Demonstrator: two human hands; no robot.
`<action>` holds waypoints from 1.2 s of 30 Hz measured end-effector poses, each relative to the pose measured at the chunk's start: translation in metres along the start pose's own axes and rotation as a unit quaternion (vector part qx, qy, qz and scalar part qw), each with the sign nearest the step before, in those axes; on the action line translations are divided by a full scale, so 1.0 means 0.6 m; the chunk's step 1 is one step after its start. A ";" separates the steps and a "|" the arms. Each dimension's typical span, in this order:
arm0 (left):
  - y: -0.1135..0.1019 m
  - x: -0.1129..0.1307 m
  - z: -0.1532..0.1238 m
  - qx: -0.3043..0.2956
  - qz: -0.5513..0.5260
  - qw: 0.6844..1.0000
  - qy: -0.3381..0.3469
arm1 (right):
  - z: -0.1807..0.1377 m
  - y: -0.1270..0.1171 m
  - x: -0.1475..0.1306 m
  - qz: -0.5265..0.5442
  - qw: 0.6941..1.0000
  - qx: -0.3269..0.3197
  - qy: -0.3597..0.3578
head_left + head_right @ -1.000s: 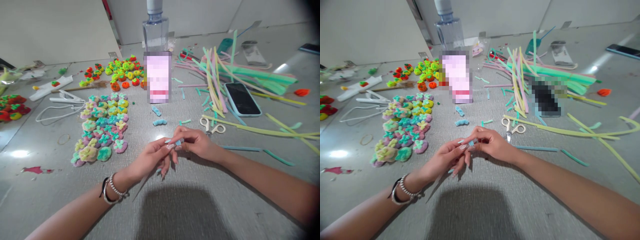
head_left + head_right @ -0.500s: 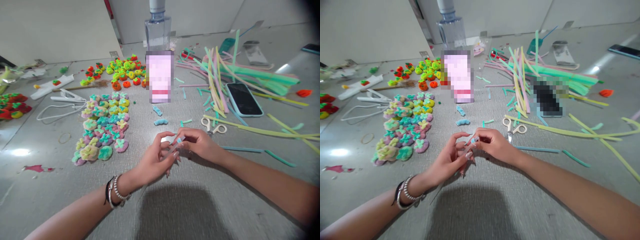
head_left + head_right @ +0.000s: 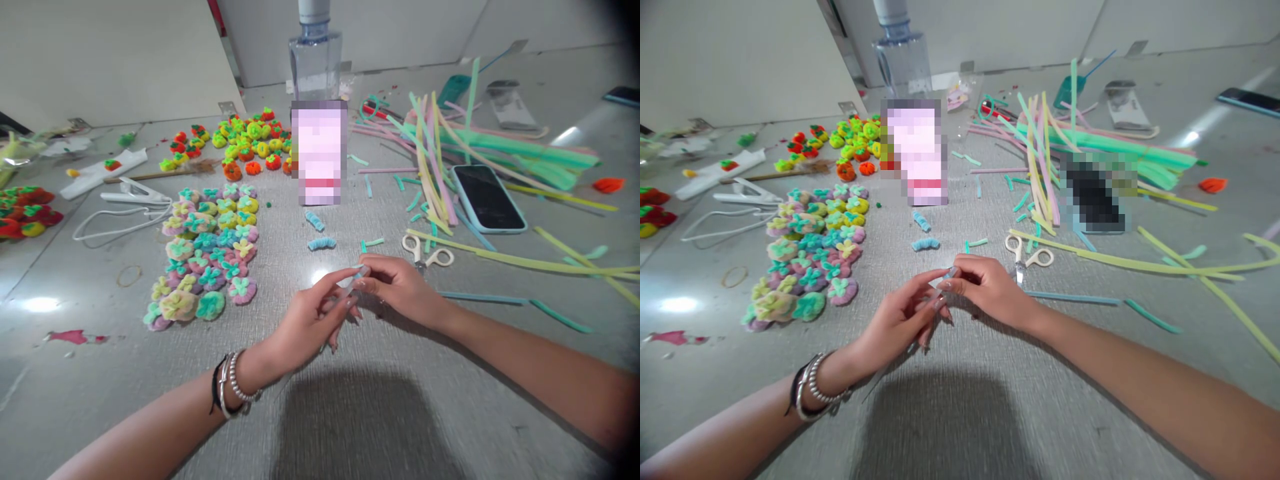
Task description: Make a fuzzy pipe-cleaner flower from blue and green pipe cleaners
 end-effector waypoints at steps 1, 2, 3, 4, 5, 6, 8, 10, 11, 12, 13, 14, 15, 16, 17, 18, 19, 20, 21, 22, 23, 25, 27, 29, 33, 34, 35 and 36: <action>0.000 0.001 0.000 0.001 0.003 1.000 0.003 | 0.000 0.001 0.001 -0.005 1.000 -0.003 0.000; 0.000 0.002 -0.001 0.003 0.005 1.000 0.004 | 0.001 0.001 0.000 -0.009 1.000 -0.006 -0.002; -0.001 0.002 -0.001 0.007 0.005 1.000 0.004 | 0.001 0.002 -0.002 -0.012 1.000 -0.009 -0.007; -0.001 0.003 -0.001 0.013 0.003 1.000 0.001 | 0.002 0.002 -0.004 -0.015 1.000 -0.013 -0.013; -0.002 0.003 -0.001 0.020 0.001 1.000 -0.001 | 0.002 0.002 -0.007 -0.019 0.999 -0.017 -0.021; -0.003 0.004 -0.001 0.028 -0.004 1.000 -0.002 | 0.002 0.003 -0.011 -0.023 0.999 -0.023 -0.027; -0.006 0.006 0.000 0.044 -0.015 0.999 -0.001 | 0.002 0.003 -0.016 -0.025 0.998 -0.035 -0.037; -0.007 0.007 0.000 0.052 -0.032 0.998 -0.001 | 0.000 0.004 -0.018 -0.017 0.998 -0.048 -0.041; -0.008 0.007 0.001 0.053 -0.043 0.998 0.000 | 0.000 0.004 -0.019 -0.010 0.998 -0.054 -0.042; -0.008 0.007 0.001 0.052 -0.054 0.997 0.000 | -0.001 0.005 -0.018 -0.004 0.997 -0.058 -0.043; -0.008 0.007 0.001 0.051 -0.063 0.997 0.002 | -0.001 0.005 -0.018 0.002 0.997 -0.063 -0.044; -0.008 0.007 0.001 0.049 -0.069 0.996 0.005 | -0.002 0.006 -0.017 0.006 0.997 -0.067 -0.045; -0.008 0.008 0.001 0.047 -0.073 0.996 0.008 | -0.002 0.008 -0.016 0.012 0.996 -0.071 -0.043; -0.008 0.009 0.000 0.047 -0.075 0.996 0.013 | -0.001 0.009 -0.014 0.020 0.996 -0.073 -0.036; -0.008 0.010 0.000 0.047 -0.075 0.996 0.018 | -0.001 0.009 -0.011 0.031 0.997 -0.069 -0.024; -0.008 0.012 0.000 0.049 -0.075 0.996 0.025 | 0.000 0.008 -0.008 0.044 0.997 -0.059 -0.008; -0.008 0.014 0.000 0.052 -0.074 0.995 0.032 | 0.000 0.006 -0.004 0.058 0.997 -0.047 0.009; -0.009 0.016 0.000 0.056 -0.073 0.995 0.041 | 0.001 0.004 0.000 0.070 0.997 -0.035 0.022; -0.010 0.018 0.000 0.061 -0.070 0.994 0.049 | 0.001 0.003 0.002 0.077 0.996 -0.024 0.029; -0.011 0.020 0.000 0.065 -0.065 0.994 0.057 | 0.000 0.002 0.002 0.080 0.996 -0.018 0.029; -0.012 0.021 0.000 0.067 -0.058 0.994 0.063 | 0.000 0.001 0.001 0.081 0.996 -0.016 0.023; -0.012 0.022 0.001 0.067 -0.041 0.995 0.064 | -0.001 0.002 -0.001 0.086 0.996 -0.015 0.008; -0.012 0.021 0.001 0.067 -0.026 0.996 0.055 | -0.003 0.002 -0.003 0.097 0.995 -0.013 -0.003; -0.012 0.017 0.001 0.064 -0.019 0.997 0.042 | -0.004 0.003 -0.006 0.101 0.995 -0.013 -0.014; -0.008 0.011 0.000 0.039 -0.017 0.999 0.011 | -0.005 0.002 -0.008 0.056 0.998 -0.013 -0.032; -0.007 0.011 0.000 0.033 -0.024 0.999 0.002 | -0.004 0.002 -0.008 0.045 0.998 -0.014 -0.030; -0.005 0.011 0.001 0.027 -0.034 0.999 -0.007 | -0.004 0.003 -0.007 0.039 0.999 -0.016 -0.025; -0.004 0.011 0.001 0.021 -0.048 0.999 -0.016 | -0.003 0.003 -0.006 0.038 0.999 -0.020 -0.020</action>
Point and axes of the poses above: each hand's wrist, its own z-axis towards the middle knuckle, its own y-axis out of the palm, x = y × z, the point moved 6 cm from there along z, towards the middle knuckle, and after that the axes turned 14 degrees about -z, right-handed, at the moved point
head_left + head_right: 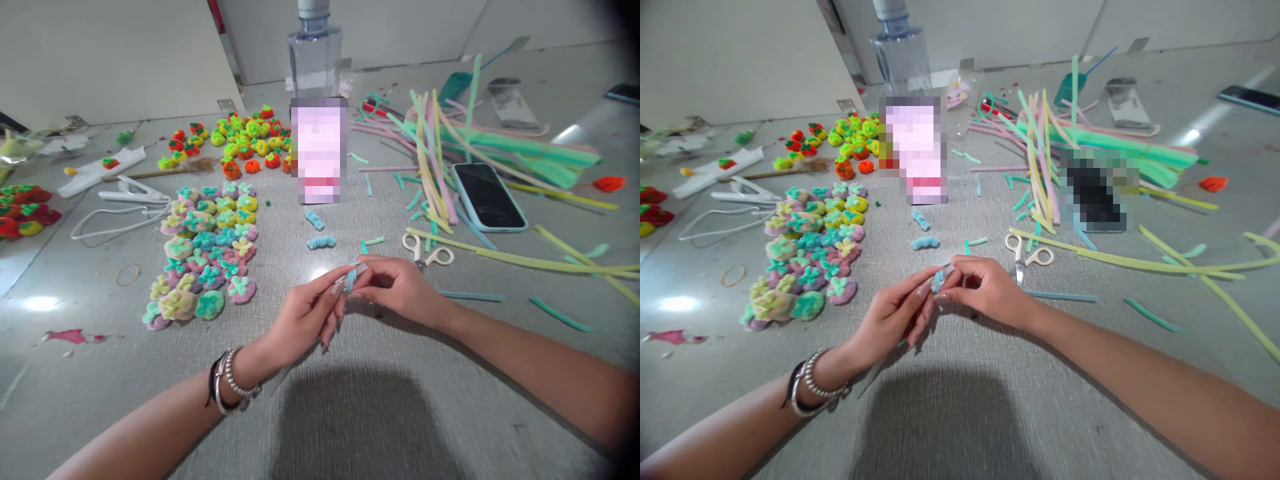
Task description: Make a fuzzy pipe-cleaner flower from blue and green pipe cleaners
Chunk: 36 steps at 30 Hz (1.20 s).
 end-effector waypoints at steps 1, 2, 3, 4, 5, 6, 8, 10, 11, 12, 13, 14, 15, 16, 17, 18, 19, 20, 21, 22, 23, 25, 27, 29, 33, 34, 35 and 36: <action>0.002 0.001 0.001 -0.007 -0.014 1.000 -0.010 | 0.000 0.001 0.001 0.001 1.000 -0.005 0.006; 0.004 0.002 0.001 -0.014 -0.028 0.999 -0.021 | 0.001 0.002 0.002 0.002 1.000 -0.011 0.012; 0.005 0.003 0.002 -0.021 -0.042 0.998 -0.032 | 0.001 0.004 0.003 0.004 1.000 -0.016 0.015; 0.007 0.003 0.003 -0.027 -0.058 0.997 -0.042 | 0.001 0.004 0.003 0.005 1.000 -0.018 0.016; 0.007 0.004 0.004 -0.032 -0.077 0.995 -0.053 | 0.002 0.004 0.003 0.008 1.000 -0.018 0.018; 0.007 0.004 0.005 -0.035 -0.101 0.992 -0.063 | 0.002 0.004 0.003 0.013 1.000 -0.014 0.021; 0.005 0.004 0.007 -0.041 -0.154 0.984 -0.078 | 0.003 0.002 0.004 0.025 0.999 -0.007 0.031; 0.004 0.003 0.009 -0.052 -0.204 0.973 -0.095 | 0.003 0.001 0.004 0.029 0.999 -0.004 0.032; 0.004 0.002 0.010 -0.057 -0.224 0.967 -0.107 | 0.003 0.001 0.002 0.027 0.999 -0.006 0.027; 0.005 0.001 0.010 -0.062 -0.242 0.961 -0.121 | 0.003 0.001 0.001 0.023 0.999 -0.009 0.020; 0.005 -0.001 0.010 -0.067 -0.258 0.954 -0.134 | 0.002 0.001 0.000 0.018 1.000 -0.013 0.015; 0.006 -0.002 0.011 -0.072 -0.272 0.949 -0.144 | 0.002 0.002 0.000 0.016 1.000 -0.014 0.013; 0.007 -0.002 0.011 -0.076 -0.285 0.943 -0.152 | 0.001 0.001 0.001 0.018 1.000 -0.010 0.015; 0.008 -0.002 0.011 -0.080 -0.296 0.939 -0.158 | 0.000 0.000 0.002 0.025 1.000 -0.002 0.018; 0.009 -0.002 0.012 -0.083 -0.303 0.935 -0.162 | -0.001 -0.001 0.003 0.034 0.999 0.007 0.021; 0.009 -0.003 0.012 -0.085 -0.308 0.933 -0.166 | -0.002 -0.002 0.004 0.042 0.999 0.015 0.021; 0.009 -0.004 0.012 -0.083 -0.308 0.932 -0.171 | -0.002 -0.003 0.003 0.045 0.999 0.019 0.018; 0.008 -0.005 0.012 -0.080 -0.306 0.932 -0.176 | -0.002 -0.003 0.002 0.041 0.999 0.017 0.012; 0.008 -0.006 0.012 -0.078 -0.303 0.933 -0.179 | -0.002 -0.002 0.000 0.030 0.999 0.010 0.004; 0.007 -0.006 0.013 -0.077 -0.298 0.934 -0.180 | -0.001 -0.001 -0.002 0.016 1.000 0.001 -0.003; 0.007 -0.007 0.012 -0.078 -0.291 0.936 -0.182 | -0.001 -0.001 -0.004 0.003 1.000 -0.007 -0.009; 0.009 -0.007 0.012 -0.085 -0.274 0.941 -0.180 | 0.000 -0.002 -0.006 -0.011 1.000 -0.012 -0.020; 0.012 -0.007 0.011 -0.090 -0.253 0.948 -0.173 | 0.001 -0.005 -0.007 -0.010 1.000 -0.002 -0.029; 0.015 -0.008 0.009 -0.095 -0.227 0.956 -0.157 | 0.002 -0.009 -0.006 -0.003 0.999 0.013 -0.037; 0.016 -0.010 0.006 -0.078 -0.157 0.980 -0.098 | 0.004 -0.011 0.000 0.006 0.999 0.023 -0.034; 0.015 -0.010 0.004 -0.066 -0.143 0.984 -0.082 | 0.004 -0.011 0.000 0.006 0.999 0.021 -0.032; 0.015 -0.010 0.003 -0.055 -0.129 0.988 -0.066 | 0.004 -0.011 0.001 0.006 0.999 0.020 -0.029; 0.014 -0.009 0.002 -0.044 -0.114 0.991 -0.050 | 0.004 -0.010 0.000 0.008 0.999 0.019 -0.025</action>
Point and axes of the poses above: each hand's wrist, its own z-axis towards the middle knuckle, its own y-axis out of the palm, x = y × z, the point moved 6 cm from there along z, towards the middle knuckle, and after that the axes turned 14 degrees about -z, right-handed, at the moved point
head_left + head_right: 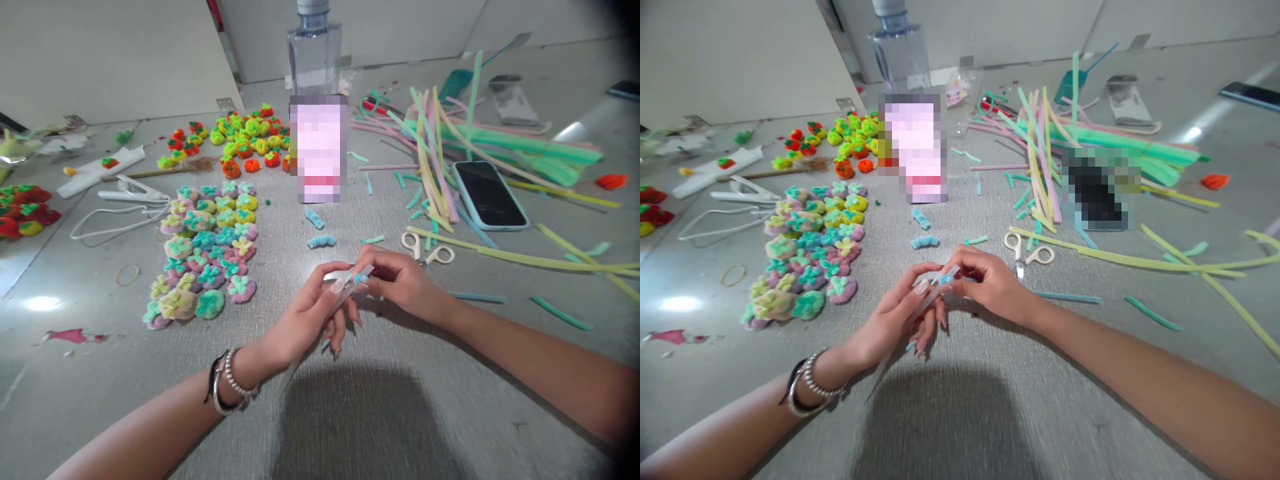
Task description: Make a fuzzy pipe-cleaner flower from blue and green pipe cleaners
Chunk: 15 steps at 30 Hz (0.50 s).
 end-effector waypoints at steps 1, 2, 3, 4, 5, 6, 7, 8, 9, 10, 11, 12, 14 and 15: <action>0.000 0.001 -0.002 0.010 0.023 1.000 0.017 | 0.000 0.000 0.000 0.004 1.000 0.001 0.004; -0.001 0.003 -0.003 0.021 0.058 0.998 0.035 | 0.000 0.000 0.000 0.011 1.000 0.002 0.010; -0.002 0.006 -0.005 0.033 0.102 0.993 0.053 | -0.001 0.001 0.000 0.019 1.000 0.003 0.018; -0.003 0.008 -0.006 0.043 0.150 0.985 0.068 | -0.001 0.001 0.001 0.027 0.999 0.005 0.027; -0.004 0.010 -0.007 0.052 0.197 0.976 0.081 | -0.001 0.002 0.002 0.035 0.999 0.007 0.035; -0.005 0.011 -0.008 0.057 0.237 0.966 0.090 | -0.002 0.002 0.003 0.041 0.998 0.008 0.041; -0.006 0.012 -0.009 0.060 0.263 0.958 0.100 | -0.002 0.003 0.004 0.047 0.998 0.007 0.044; -0.007 0.013 -0.010 0.060 0.274 0.954 0.106 | -0.001 0.004 0.005 0.051 0.998 0.005 0.045; -0.009 0.013 -0.011 0.058 0.275 0.953 0.110 | -0.001 0.004 0.006 0.052 0.998 0.004 0.043; -0.010 0.012 -0.011 0.057 0.270 0.955 0.113 | 0.000 0.004 0.007 0.051 0.998 0.004 0.038; -0.011 0.012 -0.012 0.057 0.262 0.957 0.115 | 0.000 0.004 0.007 0.046 0.998 0.003 0.032; -0.012 0.012 -0.012 0.061 0.254 0.959 0.113 | 0.001 0.003 0.007 0.038 0.999 0.003 0.026; -0.014 0.011 -0.013 0.072 0.235 0.964 0.103 | 0.002 0.003 0.004 0.016 1.000 -0.001 0.016; -0.016 0.012 -0.013 0.079 0.222 0.967 0.099 | 0.002 0.003 0.001 0.006 1.000 -0.007 0.014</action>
Point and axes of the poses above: each hand's wrist, its own z-axis towards the middle knuckle, its own y-axis out of the palm, x = y × z, the point moved 6 cm from there along z, towards the middle knuckle, and after that the axes turned 14 degrees about -z, right-handed, at the moved point
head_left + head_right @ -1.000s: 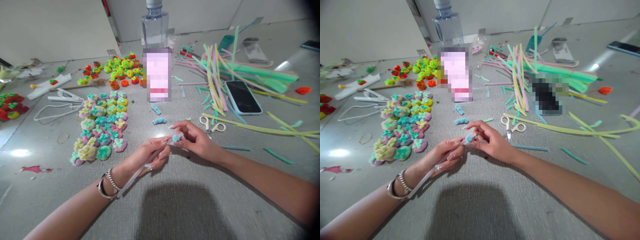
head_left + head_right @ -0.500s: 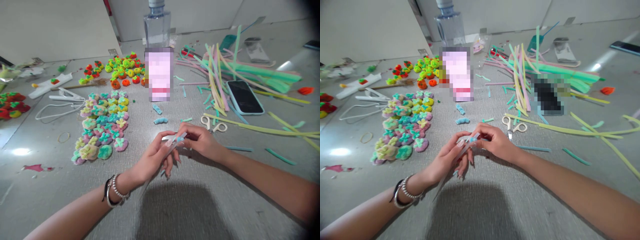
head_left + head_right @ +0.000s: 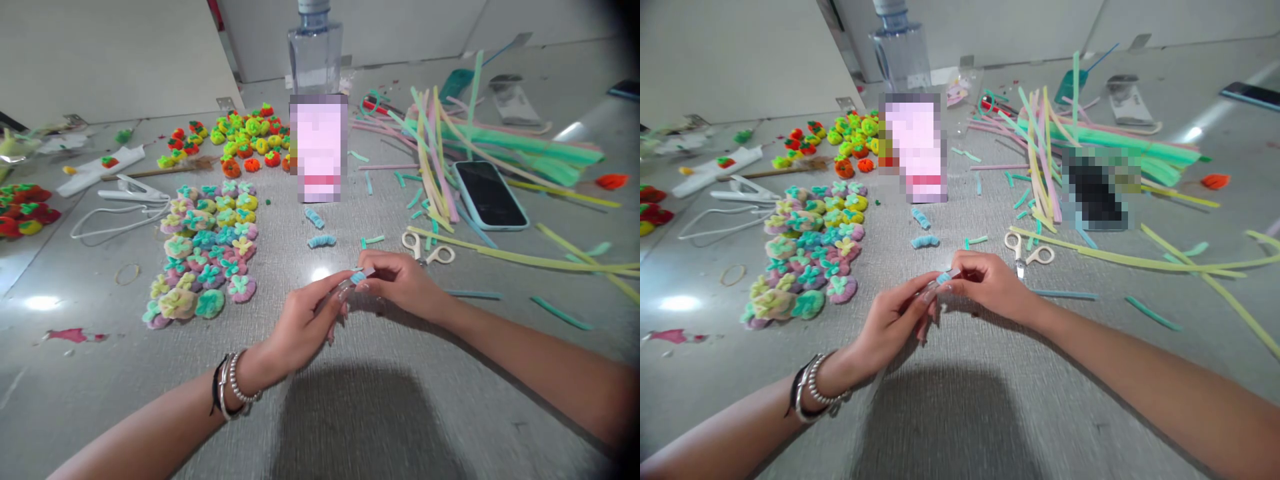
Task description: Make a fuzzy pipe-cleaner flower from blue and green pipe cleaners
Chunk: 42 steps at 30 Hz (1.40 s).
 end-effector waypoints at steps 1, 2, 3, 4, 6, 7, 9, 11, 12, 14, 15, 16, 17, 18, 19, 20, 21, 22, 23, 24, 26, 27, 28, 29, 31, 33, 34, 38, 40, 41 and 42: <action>-0.001 0.000 0.001 0.007 -0.015 1.000 -0.005 | 0.000 0.000 -0.003 -0.008 1.000 -0.005 0.000; -0.003 0.001 0.002 0.017 -0.033 0.999 -0.008 | -0.001 0.001 -0.006 -0.012 1.000 -0.011 0.001; -0.006 0.002 0.003 0.030 -0.055 0.998 -0.009 | -0.001 0.002 -0.009 -0.012 1.000 -0.017 0.002; -0.008 0.003 0.005 0.043 -0.078 0.996 -0.011 | -0.002 0.002 -0.011 -0.008 1.000 -0.023 0.006; -0.013 0.002 0.008 0.065 -0.121 0.990 -0.021 | -0.003 0.004 -0.013 0.005 0.999 -0.034 0.015; -0.014 0.001 0.009 0.070 -0.137 0.988 -0.030 | -0.004 0.005 -0.013 0.006 0.999 -0.035 0.016; -0.014 0.000 0.011 0.067 -0.157 0.984 -0.041 | -0.006 0.004 -0.017 -0.026 0.999 -0.022 -0.011; -0.012 0.001 0.010 0.057 -0.160 0.985 -0.041 | -0.012 0.001 -0.031 -0.105 0.990 0.019 -0.088; -0.011 0.001 0.010 0.051 -0.156 0.986 -0.042 | -0.017 0.001 -0.040 -0.150 0.979 0.042 -0.132; -0.008 0.002 0.009 0.038 -0.143 0.988 -0.044 | -0.028 0.004 -0.054 -0.222 0.951 0.076 -0.200; -0.007 0.001 0.009 0.031 -0.137 0.989 -0.046 | -0.031 0.005 -0.057 -0.242 0.942 0.085 -0.216; -0.006 0.001 0.009 0.025 -0.135 0.989 -0.048 | -0.033 0.007 -0.059 -0.253 0.938 0.088 -0.221; -0.005 0.000 0.010 0.019 -0.136 0.989 -0.050 | -0.033 0.008 -0.059 -0.256 0.937 0.087 -0.222; -0.004 0.000 0.010 0.013 -0.139 0.989 -0.053 | -0.033 0.008 -0.060 -0.255 0.938 0.086 -0.220; -0.004 -0.001 0.011 0.008 -0.144 0.988 -0.057 | -0.033 0.008 -0.060 -0.252 0.939 0.086 -0.219; -0.004 -0.002 0.011 0.004 -0.151 0.987 -0.062 | -0.032 0.008 -0.060 -0.250 0.940 0.086 -0.217; -0.004 -0.003 0.011 0.001 -0.158 0.985 -0.067 | -0.032 0.007 -0.060 -0.250 0.940 0.086 -0.216; -0.004 -0.003 0.012 -0.001 -0.166 0.983 -0.072 | -0.032 0.007 -0.059 -0.253 0.939 0.087 -0.216; -0.004 -0.003 0.012 -0.003 -0.173 0.982 -0.076 | -0.032 0.007 -0.059 -0.258 0.937 0.087 -0.217; -0.003 -0.003 0.011 -0.004 -0.179 0.981 -0.079 | -0.032 0.008 -0.059 -0.263 0.936 0.086 -0.217; -0.003 -0.001 0.012 -0.006 -0.186 0.979 -0.085 | -0.032 0.008 -0.058 -0.266 0.935 0.084 -0.217; -0.003 0.001 0.012 -0.006 -0.188 0.978 -0.087 | -0.031 0.008 -0.058 -0.263 0.937 0.083 -0.213; -0.003 0.002 0.013 -0.006 -0.190 0.978 -0.089 | -0.029 0.008 -0.057 -0.255 0.941 0.081 -0.206; -0.003 0.003 0.014 -0.007 -0.194 0.977 -0.091 | -0.027 0.007 -0.055 -0.245 0.947 0.078 -0.195; -0.003 0.005 0.016 -0.017 -0.208 0.973 -0.095 | -0.021 0.006 -0.049 -0.218 0.960 0.065 -0.162; -0.001 0.008 0.018 -0.033 -0.227 0.968 -0.099 | -0.013 0.005 -0.041 -0.189 0.973 0.050 -0.124; 0.001 0.009 0.019 -0.042 -0.238 0.965 -0.100 | -0.010 0.004 -0.036 -0.176 0.978 0.045 -0.106; 0.008 0.009 0.017 -0.080 -0.289 0.946 -0.124 | -0.004 0.003 -0.021 -0.140 0.988 0.016 -0.067; 0.012 0.008 0.015 -0.098 -0.315 0.933 -0.145 | -0.004 0.004 -0.015 -0.116 0.992 0.003 -0.052; 0.013 0.007 0.015 -0.105 -0.326 0.927 -0.152 | -0.005 0.004 -0.011 -0.092 0.995 -0.003 -0.039; 0.013 0.007 0.015 -0.109 -0.334 0.923 -0.158 | -0.005 0.005 -0.008 -0.061 0.998 -0.006 -0.025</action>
Point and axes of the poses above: each hand's wrist, its own z-axis towards the middle knuckle, its own y-axis out of the palm, x = y × z, the point moved 6 cm from there along z, towards the middle knuckle, and after that the axes turned 14 degrees about -z, right-handed, at the moved point
